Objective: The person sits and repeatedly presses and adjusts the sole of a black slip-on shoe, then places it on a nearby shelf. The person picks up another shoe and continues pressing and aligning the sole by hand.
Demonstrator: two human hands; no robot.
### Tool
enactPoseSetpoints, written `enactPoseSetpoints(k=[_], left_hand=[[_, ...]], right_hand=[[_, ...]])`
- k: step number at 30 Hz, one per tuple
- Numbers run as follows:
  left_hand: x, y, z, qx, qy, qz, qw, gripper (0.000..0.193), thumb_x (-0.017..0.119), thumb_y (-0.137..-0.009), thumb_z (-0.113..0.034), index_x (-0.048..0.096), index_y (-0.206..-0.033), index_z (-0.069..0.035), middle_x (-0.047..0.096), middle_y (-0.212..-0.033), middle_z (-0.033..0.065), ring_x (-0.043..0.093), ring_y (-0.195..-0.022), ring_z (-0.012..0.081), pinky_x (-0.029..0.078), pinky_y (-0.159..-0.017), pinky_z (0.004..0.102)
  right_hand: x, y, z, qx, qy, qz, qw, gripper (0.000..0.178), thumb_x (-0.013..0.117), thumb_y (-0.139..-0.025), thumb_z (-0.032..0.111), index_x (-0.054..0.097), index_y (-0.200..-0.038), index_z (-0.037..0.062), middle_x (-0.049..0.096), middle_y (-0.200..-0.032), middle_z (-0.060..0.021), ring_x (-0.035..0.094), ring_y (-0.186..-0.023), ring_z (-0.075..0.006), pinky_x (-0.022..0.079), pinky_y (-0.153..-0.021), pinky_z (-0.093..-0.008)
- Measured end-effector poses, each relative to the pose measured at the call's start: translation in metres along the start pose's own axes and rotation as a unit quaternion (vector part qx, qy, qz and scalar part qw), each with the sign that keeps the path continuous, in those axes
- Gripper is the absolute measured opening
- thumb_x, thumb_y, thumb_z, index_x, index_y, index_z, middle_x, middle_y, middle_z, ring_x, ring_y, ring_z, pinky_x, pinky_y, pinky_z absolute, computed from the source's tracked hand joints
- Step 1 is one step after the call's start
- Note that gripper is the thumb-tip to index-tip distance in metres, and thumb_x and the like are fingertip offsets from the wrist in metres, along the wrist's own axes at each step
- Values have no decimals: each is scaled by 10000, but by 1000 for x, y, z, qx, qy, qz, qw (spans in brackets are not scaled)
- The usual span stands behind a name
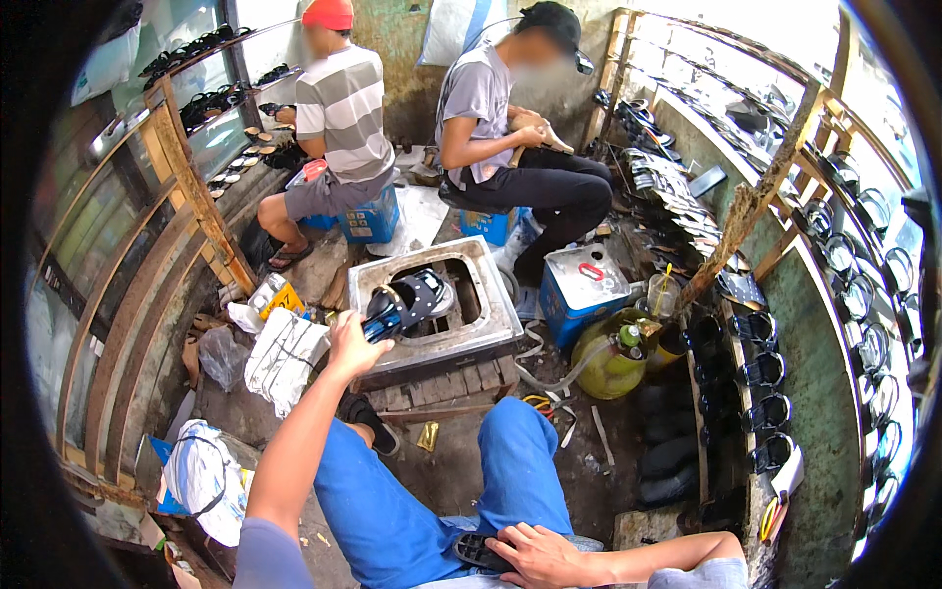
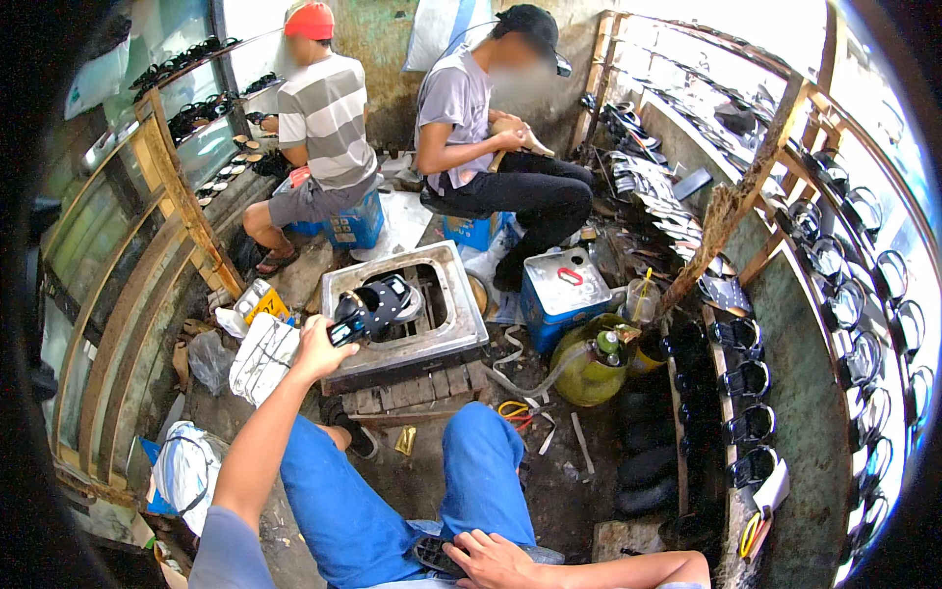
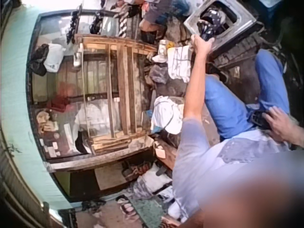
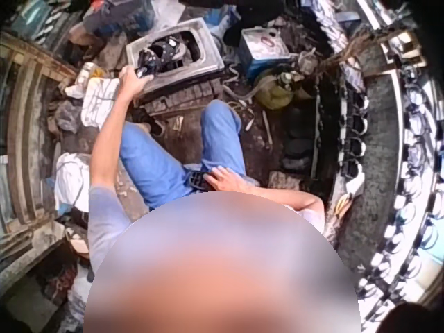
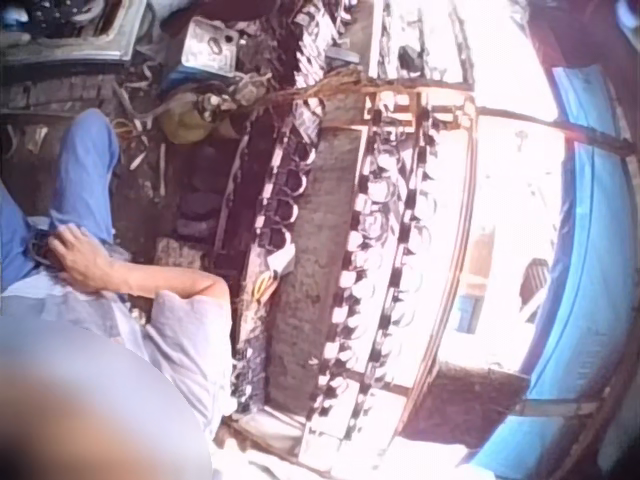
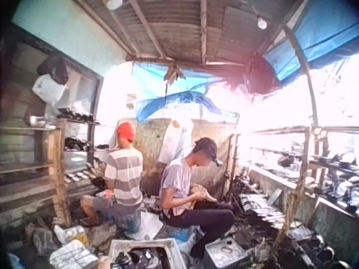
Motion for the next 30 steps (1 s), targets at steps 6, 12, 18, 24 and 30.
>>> enactPoseSetpoints(k=[6,12,18,24,30], left_hand=[[29,-47,-43,22,-17,13,1000,770,898,-741,-415,616,-1278,58,493,-1457,208,490,-1342,395,431,-1129,449],[-2,36,-33,-13,406,-22,913,409,681,-1013,-375,554,-1085,7,652,-792,126,675,-597,259,522,-523,367],[22,257,-53,-91,662,371,644,484,737,-950,-86,434,-1317,0,671,-1087,174,770,-829,300,641,-622,358],[91,316,-51,-347,747,243,512,217,714,-1001,-233,669,-1113,-53,724,-950,80,707,-775,183,598,-702,344],[84,295,-30,-290,806,97,506,219,633,-1040,-204,648,-1132,-6,728,-1105,145,734,-1027,310,594,-936,476]], right_hand=[[0,-14,-43,153,-37,221,962,379,590,-994,268,592,-1336,105,703,-1032,-141,731,-912,-384,620,-735,-504],[-137,-37,-122,133,-42,21,990,291,518,-1002,100,626,-1256,8,705,-1084,-208,715,-991,-409,600,-842,-487],[-229,-116,-198,238,89,-101,962,567,742,-920,284,550,-1362,-14,636,-1259,-270,608,-1215,-405,458,-1079,-477],[-193,-278,-252,225,221,-54,948,761,817,-746,289,517,-1385,4,597,-1298,-211,541,-1296,-393,436,-1077,-498],[-136,-401,-249,100,278,-190,936,637,735,-756,198,567,-1363,103,604,-1309,-140,550,-1296,-315,343,-1163,-463]])
Point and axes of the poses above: each hand's wrist, its own y-axis away from the middle knuckle, its own x-axis out of the palm, z = x × y, the point moved 8 cm from there along -y, towards the middle knuckle
